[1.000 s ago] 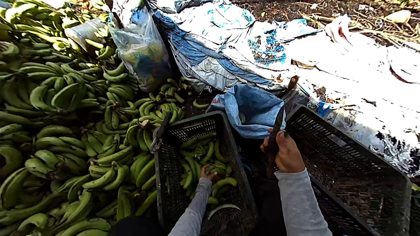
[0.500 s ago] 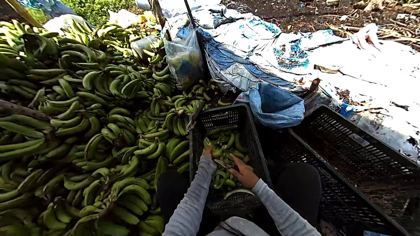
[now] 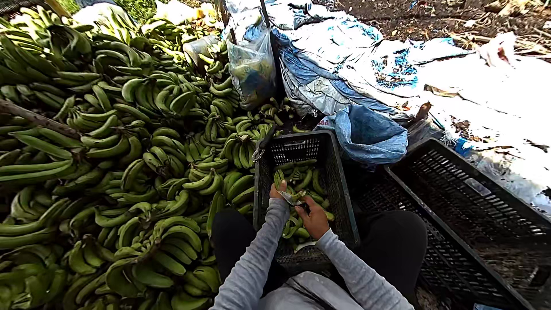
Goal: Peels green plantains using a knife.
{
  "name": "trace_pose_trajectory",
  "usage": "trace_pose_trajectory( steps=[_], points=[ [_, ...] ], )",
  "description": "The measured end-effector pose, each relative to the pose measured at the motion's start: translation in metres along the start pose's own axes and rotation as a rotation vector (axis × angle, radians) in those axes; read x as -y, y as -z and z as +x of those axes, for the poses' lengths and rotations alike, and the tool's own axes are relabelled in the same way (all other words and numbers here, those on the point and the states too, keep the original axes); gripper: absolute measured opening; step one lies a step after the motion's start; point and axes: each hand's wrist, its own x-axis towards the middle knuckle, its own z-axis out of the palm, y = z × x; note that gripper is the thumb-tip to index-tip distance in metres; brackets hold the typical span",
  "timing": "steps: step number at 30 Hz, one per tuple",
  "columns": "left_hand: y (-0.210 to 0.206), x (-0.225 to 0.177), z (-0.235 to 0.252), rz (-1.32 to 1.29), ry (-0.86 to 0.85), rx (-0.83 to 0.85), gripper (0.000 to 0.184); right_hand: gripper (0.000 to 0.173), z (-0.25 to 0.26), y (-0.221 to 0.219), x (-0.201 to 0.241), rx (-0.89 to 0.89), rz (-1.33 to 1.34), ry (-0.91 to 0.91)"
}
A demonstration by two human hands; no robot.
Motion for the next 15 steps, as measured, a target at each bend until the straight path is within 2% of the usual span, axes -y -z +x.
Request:
trace_pose_trajectory(
  steps=[2, 4, 6, 7, 8, 9, 11, 13, 14, 15],
  points=[
    [0.003, 0.0, 0.001, -0.053, -0.031, 0.052, 0.037, 0.038, 0.003, 0.0, 0.004, 0.022, 0.064, -0.009],
    [0.011, -0.001, -0.001, -0.101, -0.085, 0.19, 0.034, 0.031, 0.003, 0.004, 0.01, 0.097, 0.257, -0.052],
    [0.023, 0.001, -0.004, -0.174, -0.157, 0.42, 0.029, 0.022, 0.001, 0.012, 0.018, 0.188, 0.571, -0.168],
    [0.031, 0.001, -0.004, -0.176, -0.173, 0.551, 0.033, 0.02, 0.001, 0.019, 0.021, 0.195, 0.679, -0.213],
    [0.039, 0.001, -0.006, -0.124, -0.177, 0.648, 0.039, 0.019, 0.004, 0.03, 0.023, 0.15, 0.732, -0.224],
    [0.044, 0.004, -0.006, -0.065, -0.156, 0.671, 0.038, 0.017, 0.007, 0.044, 0.024, 0.055, 0.731, -0.19],
    [0.056, 0.021, 0.004, 0.038, -0.098, 0.524, 0.035, 0.016, 0.017, 0.079, 0.028, -0.234, 0.587, -0.004],
    [0.061, 0.041, 0.015, -0.061, -0.026, 0.297, 0.04, 0.027, 0.027, 0.105, 0.027, -0.487, 0.224, 0.149],
    [0.057, 0.042, 0.014, -0.186, -0.028, 0.201, 0.042, 0.037, 0.029, 0.109, 0.025, -0.503, -0.001, 0.093],
    [0.049, 0.041, 0.012, -0.318, -0.04, 0.12, 0.042, 0.047, 0.03, 0.106, 0.022, -0.38, -0.153, -0.064]
  ],
)
